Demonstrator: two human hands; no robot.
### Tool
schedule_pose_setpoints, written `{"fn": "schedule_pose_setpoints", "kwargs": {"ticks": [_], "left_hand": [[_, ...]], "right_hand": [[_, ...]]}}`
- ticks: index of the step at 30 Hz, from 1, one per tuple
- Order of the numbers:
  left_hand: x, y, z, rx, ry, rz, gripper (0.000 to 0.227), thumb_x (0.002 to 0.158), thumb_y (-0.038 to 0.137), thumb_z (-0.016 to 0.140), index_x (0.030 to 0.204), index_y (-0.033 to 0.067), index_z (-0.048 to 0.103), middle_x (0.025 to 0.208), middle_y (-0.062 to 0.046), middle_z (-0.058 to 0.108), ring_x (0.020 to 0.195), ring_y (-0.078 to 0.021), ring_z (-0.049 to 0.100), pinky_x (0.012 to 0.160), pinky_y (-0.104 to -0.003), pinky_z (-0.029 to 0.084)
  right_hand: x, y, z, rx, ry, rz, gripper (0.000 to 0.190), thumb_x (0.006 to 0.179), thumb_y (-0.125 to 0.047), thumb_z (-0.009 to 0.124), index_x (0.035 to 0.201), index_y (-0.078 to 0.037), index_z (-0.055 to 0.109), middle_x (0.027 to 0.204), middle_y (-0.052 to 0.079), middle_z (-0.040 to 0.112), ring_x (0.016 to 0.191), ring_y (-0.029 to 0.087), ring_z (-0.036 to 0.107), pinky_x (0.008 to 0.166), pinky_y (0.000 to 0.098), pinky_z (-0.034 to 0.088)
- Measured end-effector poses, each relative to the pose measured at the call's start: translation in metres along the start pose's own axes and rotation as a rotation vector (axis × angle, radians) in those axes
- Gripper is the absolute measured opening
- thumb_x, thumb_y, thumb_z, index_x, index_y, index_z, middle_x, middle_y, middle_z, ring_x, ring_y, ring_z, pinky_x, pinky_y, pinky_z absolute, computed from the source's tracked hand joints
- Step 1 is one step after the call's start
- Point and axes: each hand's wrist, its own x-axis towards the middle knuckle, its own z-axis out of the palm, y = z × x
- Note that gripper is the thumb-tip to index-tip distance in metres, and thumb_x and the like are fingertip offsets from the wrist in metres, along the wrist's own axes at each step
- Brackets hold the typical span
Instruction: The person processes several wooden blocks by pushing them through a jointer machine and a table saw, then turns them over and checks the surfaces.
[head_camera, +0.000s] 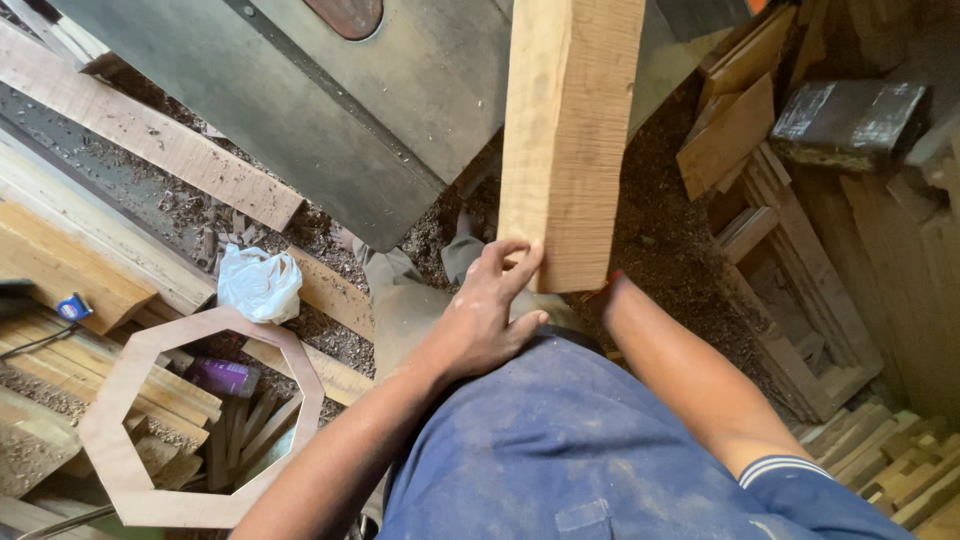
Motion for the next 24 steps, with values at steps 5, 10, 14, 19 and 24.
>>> {"fn": "schedule_pose_setpoints", "kwargs": {"ticks": [5,10,14,19,24], "left_hand": [[0.014,0.000,0.005,0.028,-0.145,0.083,0.084,0.084,0.025,0.074,0.159,0.0189,0.035,0.160,-0.023,0.024,0.147,-0.0464,0.028,0.119,-0.050,0.029],[0.024,-0.005,0.010,-0.022,-0.209,0.102,0.077,0.088,0.020,0.070,0.157,0.0209,0.035,0.164,-0.017,0.024,0.150,-0.0398,0.028,0.123,-0.047,0.026],[0.021,-0.013,0.009,-0.161,-0.201,0.169,0.082,0.087,0.010,0.067,0.160,0.0151,0.030,0.169,-0.009,0.027,0.154,-0.0329,0.030,0.125,-0.043,0.029],[0.024,-0.016,0.015,-0.196,-0.007,0.190,0.080,0.091,0.010,0.073,0.161,0.0136,0.035,0.172,-0.013,0.028,0.156,-0.0327,0.034,0.122,-0.042,0.031],[0.037,-0.014,0.022,-0.135,0.133,0.050,0.109,0.075,0.023,0.089,0.156,0.0034,0.019,0.156,-0.024,0.033,0.139,-0.0376,0.041,0.114,-0.045,0.037]], "right_hand": [[-0.012,-0.015,0.005,0.012,-0.020,-0.035,0.077,0.096,-0.061,0.058,0.149,-0.006,0.048,0.145,0.014,0.058,0.130,0.028,0.058,0.109,0.0446,0.049],[-0.022,-0.021,0.006,0.020,-0.013,-0.057,0.075,0.097,-0.059,0.057,0.149,-0.006,0.047,0.145,0.014,0.056,0.130,0.028,0.058,0.109,0.0443,0.049],[-0.021,-0.029,0.006,0.034,-0.010,-0.096,0.074,0.098,-0.057,0.057,0.149,-0.006,0.046,0.146,0.014,0.056,0.130,0.028,0.058,0.109,0.0442,0.050],[-0.022,-0.035,0.005,0.026,-0.012,-0.092,0.072,0.099,-0.055,0.056,0.150,-0.006,0.045,0.146,0.014,0.055,0.130,0.028,0.058,0.109,0.0440,0.050],[-0.033,-0.029,0.002,0.006,-0.002,-0.043,0.070,0.100,-0.053,0.056,0.150,-0.007,0.044,0.147,0.014,0.053,0.130,0.028,0.058,0.109,0.0438,0.050]]}}
